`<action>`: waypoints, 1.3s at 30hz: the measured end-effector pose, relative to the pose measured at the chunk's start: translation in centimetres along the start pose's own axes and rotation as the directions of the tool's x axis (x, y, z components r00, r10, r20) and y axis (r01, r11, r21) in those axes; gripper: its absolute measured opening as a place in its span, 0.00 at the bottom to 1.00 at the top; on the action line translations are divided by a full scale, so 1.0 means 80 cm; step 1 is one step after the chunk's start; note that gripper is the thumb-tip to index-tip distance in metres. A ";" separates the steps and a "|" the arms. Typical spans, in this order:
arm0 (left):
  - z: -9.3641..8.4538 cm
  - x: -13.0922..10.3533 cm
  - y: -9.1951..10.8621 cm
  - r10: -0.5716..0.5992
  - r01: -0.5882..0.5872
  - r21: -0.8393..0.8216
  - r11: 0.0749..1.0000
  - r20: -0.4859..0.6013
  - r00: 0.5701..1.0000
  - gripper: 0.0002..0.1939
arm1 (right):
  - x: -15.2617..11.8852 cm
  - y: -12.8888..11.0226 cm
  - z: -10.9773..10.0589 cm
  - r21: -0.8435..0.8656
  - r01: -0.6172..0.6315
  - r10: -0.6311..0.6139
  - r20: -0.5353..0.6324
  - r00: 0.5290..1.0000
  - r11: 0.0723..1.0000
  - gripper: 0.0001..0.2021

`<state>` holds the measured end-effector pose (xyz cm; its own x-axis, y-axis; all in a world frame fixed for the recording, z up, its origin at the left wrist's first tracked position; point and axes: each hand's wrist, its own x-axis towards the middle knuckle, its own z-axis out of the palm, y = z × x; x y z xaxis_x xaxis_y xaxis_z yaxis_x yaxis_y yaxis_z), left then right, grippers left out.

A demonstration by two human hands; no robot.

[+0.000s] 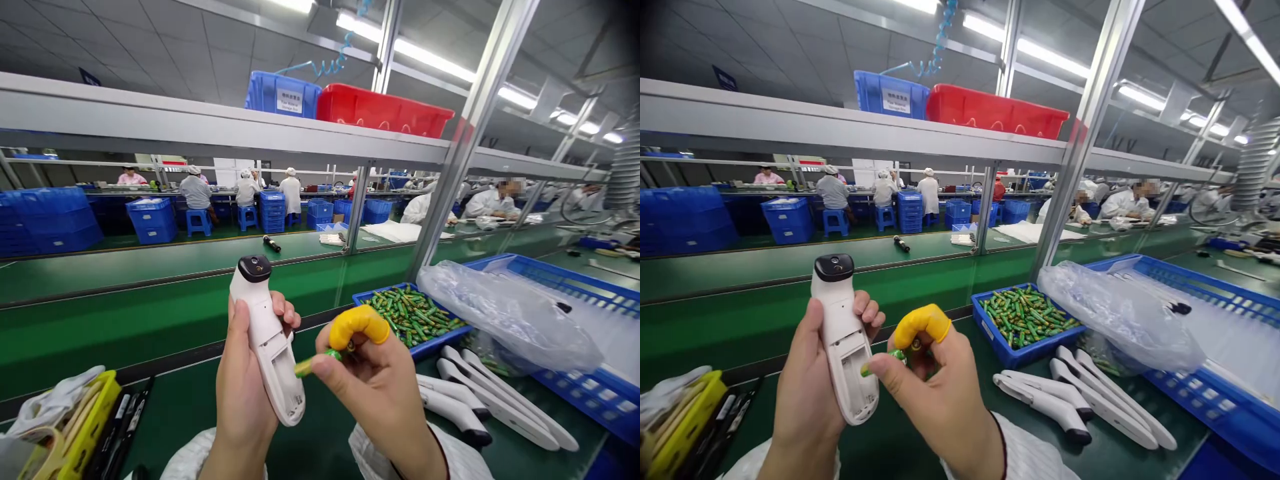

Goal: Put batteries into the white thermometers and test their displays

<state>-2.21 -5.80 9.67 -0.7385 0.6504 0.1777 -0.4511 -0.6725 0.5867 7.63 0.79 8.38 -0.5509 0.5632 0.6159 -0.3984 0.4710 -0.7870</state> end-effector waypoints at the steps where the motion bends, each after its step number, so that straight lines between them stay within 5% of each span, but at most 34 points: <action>1: 0.000 0.000 0.002 0.004 -0.005 -0.011 1.000 -0.011 1.000 0.16 | 0.000 0.001 0.003 -0.077 0.035 -0.030 0.070 0.997 0.996 0.08; 5: -0.002 0.001 0.009 0.066 -0.068 -0.025 0.997 -0.059 0.996 0.16 | 0.004 -0.006 0.006 -0.303 0.275 -0.158 0.360 0.920 0.912 0.07; 8: -0.003 0.003 0.012 0.092 -0.093 -0.009 0.996 -0.065 0.994 0.17 | 0.005 -0.011 0.005 -0.320 0.301 -0.161 0.399 0.903 0.898 0.11; 14: 0.001 -0.002 0.004 0.125 -0.124 0.055 0.991 -0.026 0.992 0.14 | -0.004 0.005 0.008 -0.225 0.194 -0.165 0.143 0.976 0.955 0.06; 17: 0.003 -0.007 -0.004 0.088 -0.089 0.093 0.992 0.008 0.996 0.14 | -0.006 0.013 0.015 -0.301 0.236 -0.256 -0.027 0.966 0.924 0.07; 19: 0.004 -0.011 -0.008 0.059 -0.059 0.074 0.995 0.011 0.998 0.14 | -0.004 0.014 0.018 -0.377 0.290 -0.326 -0.035 0.945 0.880 0.06; 26: 0.008 -0.016 -0.002 0.105 -0.111 -0.067 0.992 -0.088 0.991 0.16 | 0.005 0.014 0.021 -0.192 0.322 -0.298 0.146 0.943 0.927 0.04; 31: -0.001 -0.002 0.011 0.302 -0.306 -0.063 0.950 -0.063 0.951 0.21 | 0.005 0.018 0.016 -0.200 0.431 -0.335 0.382 0.862 0.880 0.09; 33: -0.005 0.003 0.014 0.338 -0.341 -0.069 0.938 -0.054 0.940 0.22 | 0.003 0.015 0.012 -0.182 0.377 -0.275 0.422 0.864 0.908 0.13; 35: -0.006 0.006 0.012 0.327 -0.327 -0.078 0.942 -0.013 0.945 0.23 | 0.002 0.011 0.008 -0.073 0.236 -0.199 0.333 0.922 0.969 0.12; 37: -0.005 0.007 0.007 0.295 -0.292 -0.071 0.954 0.037 0.955 0.23 | 0.001 0.009 0.005 0.155 0.054 -0.089 0.231 0.969 0.986 0.09; 39: -0.004 0.006 0.000 0.259 -0.255 -0.058 0.965 0.064 0.964 0.23 | 0.001 0.008 0.004 0.375 -0.142 0.032 0.285 0.958 0.916 0.08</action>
<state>-2.76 -5.61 9.51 -0.7965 0.4754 0.3736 -0.2761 -0.8357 0.4748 7.08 0.96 7.91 -0.7493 0.3613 0.5549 -0.5619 0.0966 -0.8216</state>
